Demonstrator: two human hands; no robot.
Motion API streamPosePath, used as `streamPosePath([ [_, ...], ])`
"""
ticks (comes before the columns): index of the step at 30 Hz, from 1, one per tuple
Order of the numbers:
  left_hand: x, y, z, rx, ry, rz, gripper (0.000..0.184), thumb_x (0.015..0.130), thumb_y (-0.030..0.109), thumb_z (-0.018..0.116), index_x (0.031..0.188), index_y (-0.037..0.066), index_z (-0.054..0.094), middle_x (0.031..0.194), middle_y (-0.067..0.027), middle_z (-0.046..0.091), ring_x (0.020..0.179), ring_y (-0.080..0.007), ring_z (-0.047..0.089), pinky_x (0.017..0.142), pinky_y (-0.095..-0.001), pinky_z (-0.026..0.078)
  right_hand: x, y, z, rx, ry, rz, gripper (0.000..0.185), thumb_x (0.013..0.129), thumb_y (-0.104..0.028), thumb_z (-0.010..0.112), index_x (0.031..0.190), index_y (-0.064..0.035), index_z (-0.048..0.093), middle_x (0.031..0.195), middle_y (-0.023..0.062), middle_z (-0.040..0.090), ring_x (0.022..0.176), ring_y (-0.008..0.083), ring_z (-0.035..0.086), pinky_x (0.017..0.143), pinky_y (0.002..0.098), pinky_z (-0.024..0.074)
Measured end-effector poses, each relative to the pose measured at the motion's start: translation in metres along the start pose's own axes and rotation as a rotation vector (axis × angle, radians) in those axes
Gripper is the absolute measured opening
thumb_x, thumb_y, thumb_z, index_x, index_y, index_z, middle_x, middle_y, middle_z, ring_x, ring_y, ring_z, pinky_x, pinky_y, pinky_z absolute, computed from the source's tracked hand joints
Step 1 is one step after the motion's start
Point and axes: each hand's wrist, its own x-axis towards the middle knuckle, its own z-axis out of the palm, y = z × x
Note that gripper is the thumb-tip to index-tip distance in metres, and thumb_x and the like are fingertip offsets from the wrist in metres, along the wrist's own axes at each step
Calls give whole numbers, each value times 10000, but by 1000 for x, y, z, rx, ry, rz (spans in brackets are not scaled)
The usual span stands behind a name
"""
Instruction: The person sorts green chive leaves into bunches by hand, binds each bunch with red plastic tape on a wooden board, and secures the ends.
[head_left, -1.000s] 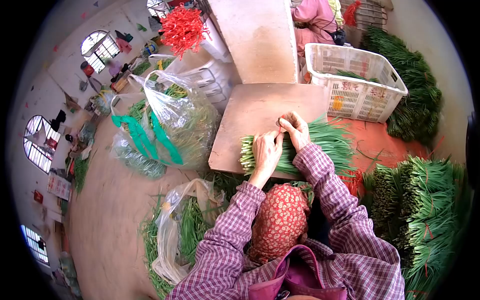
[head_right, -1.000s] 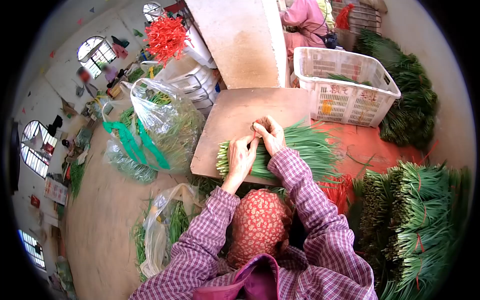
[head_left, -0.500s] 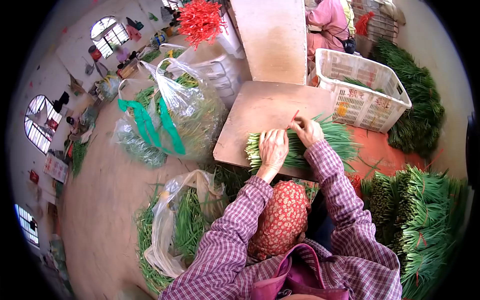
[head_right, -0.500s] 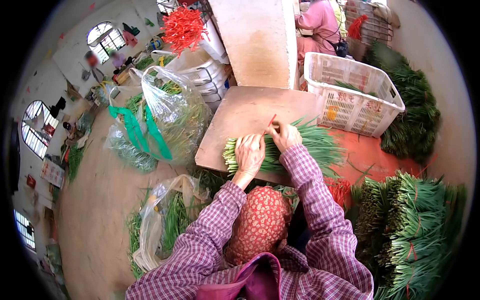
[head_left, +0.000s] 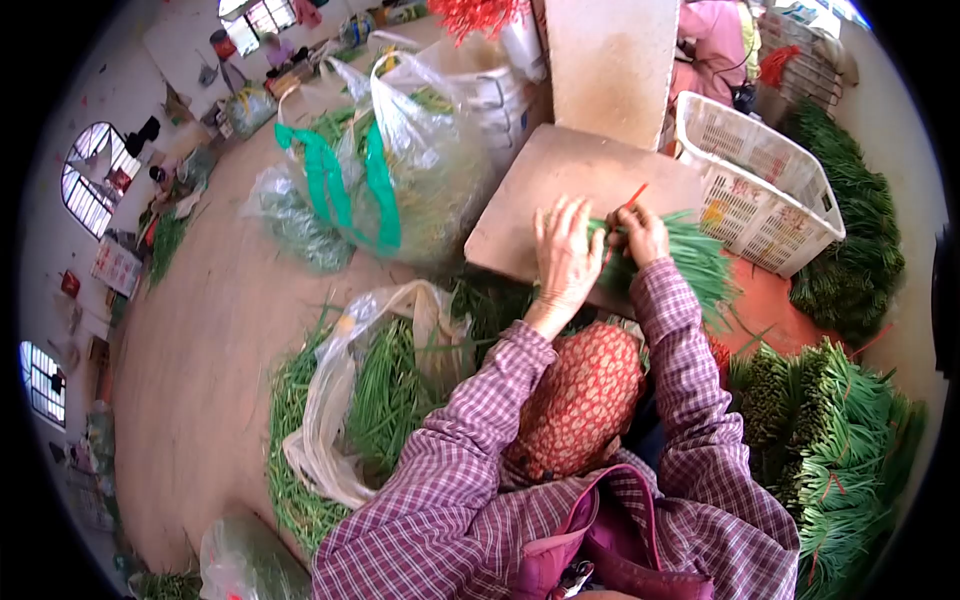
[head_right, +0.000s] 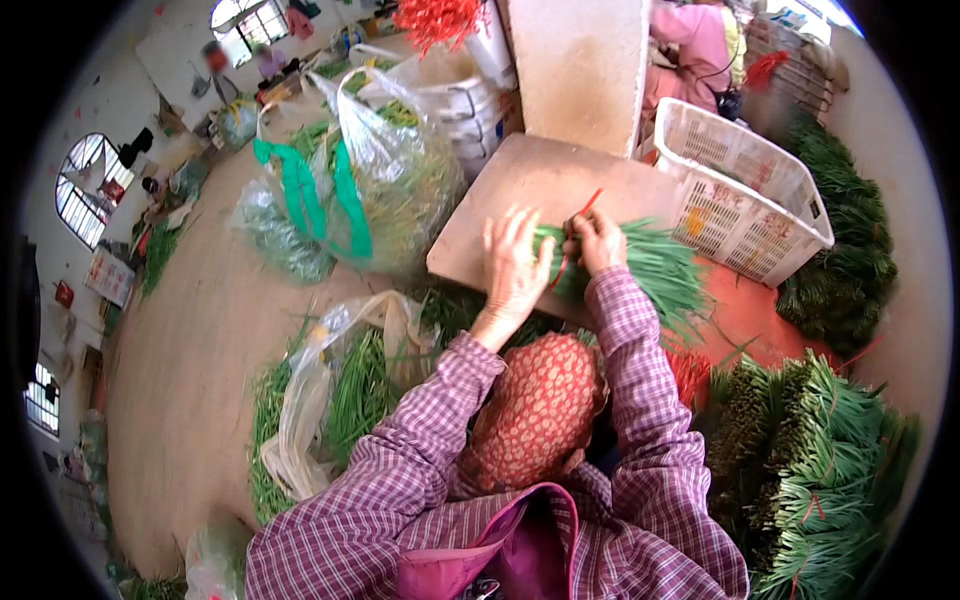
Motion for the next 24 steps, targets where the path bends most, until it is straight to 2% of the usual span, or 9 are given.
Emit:
streamPosePath([
  [3, -24, -24, -47, -233, 78, -243, 230, 878, 153, 573, 1047, 7, 628, 1063, -117, 611, 999, -254, 586, 890, -336, 452, -2, -10, -4, 249, 11, 108, 149, 946, -175, 503, 978, -43, 564, 820, 32, 625, 605, 79, 561, 476, 201, 427],
  [5, -51, -52, -62, -760, 7, -908, 273, 922, 251, 556, 1042, 20, 638, 933, -82, 676, 844, -219, 646, 755, -308, 515, -1, -19, -7, 285, 24, 74, 152, 945, -183, 515, 985, -45, 563, 824, 27, 622, 588, 68, 543, 493, 195, 428],
  [7, -79, -83, -60, -1473, -284, -1260, 414, 928, 373, 539, 1065, -11, 612, 989, -153, 672, 948, -267, 645, 788, -356, 528, -2, -34, -9, 361, -13, 23, 153, 944, -182, 525, 993, -42, 564, 826, 27, 622, 572, 61, 523, 499, 188, 425],
  [9, -81, -70, -45, -1688, -651, -1304, 723, 936, 583, 352, 1193, -66, 541, 1188, -241, 587, 1084, -355, 587, 905, -413, 490, -6, -53, -5, 431, -50, -2, 152, 945, -173, 526, 1006, -39, 563, 805, 20, 610, 559, 59, 505, 495, 182, 415],
  [12, -67, -36, -28, -2091, -746, -994, 826, 924, 640, 263, 1308, -74, 423, 1408, -283, 356, 1278, -375, 419, 1018, -432, 403, -24, -85, 11, 667, -278, -55, 165, 939, -165, 539, 1027, -27, 559, 769, 13, 583, 534, 62, 490, 475, 188, 407],
  [14, -62, -46, -14, -2081, -477, -866, 843, 913, 667, 221, 1319, -49, 402, 1343, -259, 428, 1250, -343, 443, 985, -431, 441, -35, -96, 21, 654, -393, -71, 160, 938, -166, 540, 1015, -28, 561, 778, 21, 598, 524, 53, 484, 469, 186, 399],
  [18, 10, -32, -65, -1809, -437, -881, 780, 909, 636, 355, 1399, 30, 329, 1347, -179, 465, 1209, -288, 489, 1033, -453, 404, -49, -108, 16, 252, -545, -78, 172, 938, -179, 548, 1007, -26, 583, 772, 17, 623, 519, 21, 471, 462, 164, 363],
  [19, 14, -68, -48, -1622, -357, -910, 820, 825, 607, 560, 1373, 28, 366, 1301, -166, 502, 1171, -295, 515, 1017, -471, 413, -47, -106, 11, 171, -571, -59, 174, 937, -178, 549, 1005, -22, 587, 764, 18, 624, 520, 21, 473, 458, 167, 364],
  [24, 108, -45, -57, -1258, -356, -444, 767, 682, 422, 751, 1272, 23, 466, 1158, -154, 551, 1089, -258, 547, 936, -421, 463, -8, -117, 0, 265, -428, -152, 201, 946, -201, 534, 1018, -20, 583, 792, 18, 623, 532, 32, 496, 487, 178, 418],
])
